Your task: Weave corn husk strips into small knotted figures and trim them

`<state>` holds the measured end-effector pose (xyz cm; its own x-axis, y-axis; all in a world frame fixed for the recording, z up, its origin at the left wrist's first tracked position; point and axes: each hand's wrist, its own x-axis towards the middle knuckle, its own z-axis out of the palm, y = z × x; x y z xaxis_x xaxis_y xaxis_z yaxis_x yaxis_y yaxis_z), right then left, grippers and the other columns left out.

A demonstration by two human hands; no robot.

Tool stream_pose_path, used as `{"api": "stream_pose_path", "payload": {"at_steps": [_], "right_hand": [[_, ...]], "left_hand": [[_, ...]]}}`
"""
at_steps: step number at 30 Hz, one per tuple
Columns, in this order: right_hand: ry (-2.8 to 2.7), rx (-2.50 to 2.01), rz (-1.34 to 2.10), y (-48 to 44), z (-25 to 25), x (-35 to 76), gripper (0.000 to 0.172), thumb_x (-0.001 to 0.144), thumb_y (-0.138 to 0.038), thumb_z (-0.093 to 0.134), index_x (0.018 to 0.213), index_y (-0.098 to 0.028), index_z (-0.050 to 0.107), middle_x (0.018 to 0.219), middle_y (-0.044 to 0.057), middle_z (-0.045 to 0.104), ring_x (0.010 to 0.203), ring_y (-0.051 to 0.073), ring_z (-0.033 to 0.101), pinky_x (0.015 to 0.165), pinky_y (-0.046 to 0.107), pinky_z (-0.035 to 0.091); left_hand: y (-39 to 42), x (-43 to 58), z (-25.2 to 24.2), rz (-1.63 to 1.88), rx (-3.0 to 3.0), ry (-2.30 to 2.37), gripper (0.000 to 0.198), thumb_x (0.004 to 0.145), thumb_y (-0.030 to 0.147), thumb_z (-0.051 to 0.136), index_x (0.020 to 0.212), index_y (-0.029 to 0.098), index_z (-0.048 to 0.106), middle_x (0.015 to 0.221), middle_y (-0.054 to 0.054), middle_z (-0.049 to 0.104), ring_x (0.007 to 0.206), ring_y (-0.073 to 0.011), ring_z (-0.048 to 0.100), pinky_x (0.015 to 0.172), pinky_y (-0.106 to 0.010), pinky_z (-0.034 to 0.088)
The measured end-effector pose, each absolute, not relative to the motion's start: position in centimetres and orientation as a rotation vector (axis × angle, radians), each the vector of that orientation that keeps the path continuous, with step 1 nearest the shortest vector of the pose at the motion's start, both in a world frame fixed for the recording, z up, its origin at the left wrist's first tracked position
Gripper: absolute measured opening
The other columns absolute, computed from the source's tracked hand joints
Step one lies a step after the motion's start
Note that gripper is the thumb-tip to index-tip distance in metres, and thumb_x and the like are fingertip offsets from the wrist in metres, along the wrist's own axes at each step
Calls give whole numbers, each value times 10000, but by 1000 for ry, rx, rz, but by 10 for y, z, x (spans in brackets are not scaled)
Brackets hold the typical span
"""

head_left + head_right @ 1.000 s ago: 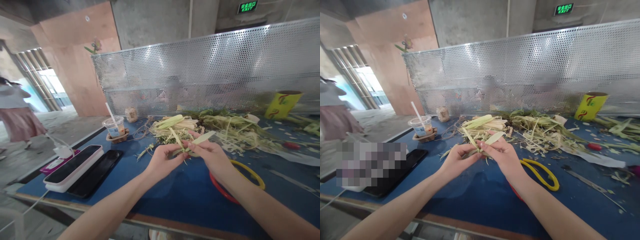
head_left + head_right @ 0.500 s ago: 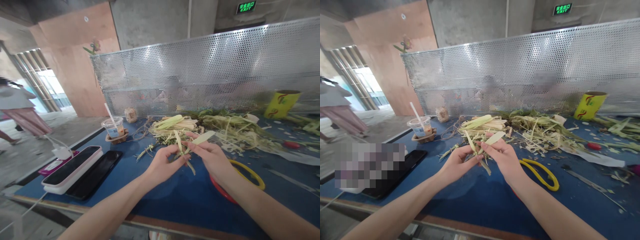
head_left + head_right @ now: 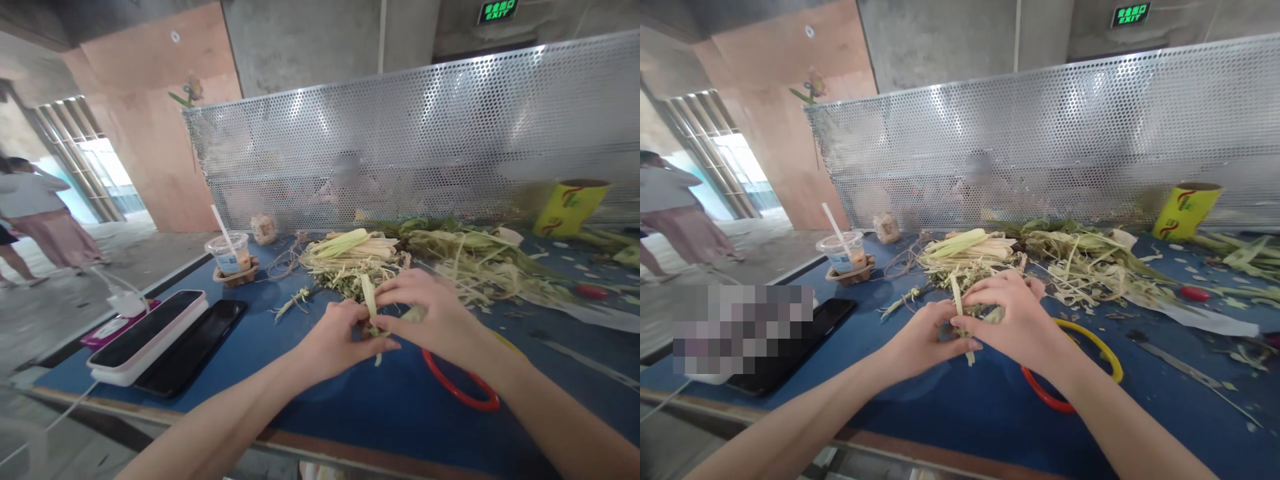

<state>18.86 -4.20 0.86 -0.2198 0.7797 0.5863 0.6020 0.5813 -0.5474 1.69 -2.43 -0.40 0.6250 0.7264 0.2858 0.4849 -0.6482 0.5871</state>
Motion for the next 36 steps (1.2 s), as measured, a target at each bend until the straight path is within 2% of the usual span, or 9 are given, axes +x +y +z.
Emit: {"api": "stream_pose_path", "payload": {"at_steps": [4,6,9,13,20,23,27,32,36], "right_hand": [[-1804,-1134,394,-38,0,181,66,616,-324,686,580,-271,674,728,30,659,794,247,563,759,407,407],[-1750,-1105,487,-38,3,179,116,631,-293,671,523,-255,652,678,20,647,751,224,574,724,366,432],[-1682,-1061,602,-40,9,178,122,659,-289,645,548,-244,664,701,20,643,734,210,585,688,332,451],[-1636,-1051,637,-41,12,179,126,654,-303,652,546,-242,673,775,28,631,777,215,582,720,339,436],[-1507,-1091,599,-35,4,185,83,592,-318,702,551,-248,686,923,49,592,984,267,503,825,388,378],[-1467,-1065,547,-35,4,184,98,609,-306,696,539,-243,670,888,45,582,952,249,510,818,377,375],[-1496,-1025,574,-35,3,179,125,646,-316,668,560,-225,664,846,39,573,842,214,537,785,353,389],[-1536,-1042,603,-33,0,180,134,648,-326,662,575,-214,664,848,38,561,863,210,532,774,336,392],[-1496,-1075,527,-33,0,183,157,613,-325,690,530,-203,638,878,48,557,931,231,511,795,345,380]], "left_hand": [[-29,16,0,692,2513,911,333,765,470,496,743,160,615,655,-18,543,697,-144,466,682,-263,320],[-31,16,1,682,2501,893,351,835,426,395,779,174,634,695,-34,572,748,-157,470,725,-279,310],[-30,16,1,692,2405,869,417,883,372,289,785,192,653,731,-39,605,792,-159,486,765,-274,321],[-27,17,0,702,2317,809,400,860,394,341,779,187,674,703,-39,627,749,-153,512,741,-240,367],[-28,16,0,676,2270,780,403,856,408,344,863,206,692,630,-17,591,673,-133,496,678,-209,379],[-30,15,2,669,2194,805,437,861,419,319,838,178,684,679,-19,589,640,-119,497,649,-202,386],[-31,15,2,645,2056,835,576,883,442,180,788,144,663,721,-32,606,647,-118,517,665,-209,390],[-30,16,1,630,2230,892,422,833,453,374,743,161,664,682,-21,593,694,-131,513,681,-211,372],[-30,18,0,628,2331,891,341,836,403,411,775,201,679,661,-11,601,768,-142,495,726,-220,351]]}}
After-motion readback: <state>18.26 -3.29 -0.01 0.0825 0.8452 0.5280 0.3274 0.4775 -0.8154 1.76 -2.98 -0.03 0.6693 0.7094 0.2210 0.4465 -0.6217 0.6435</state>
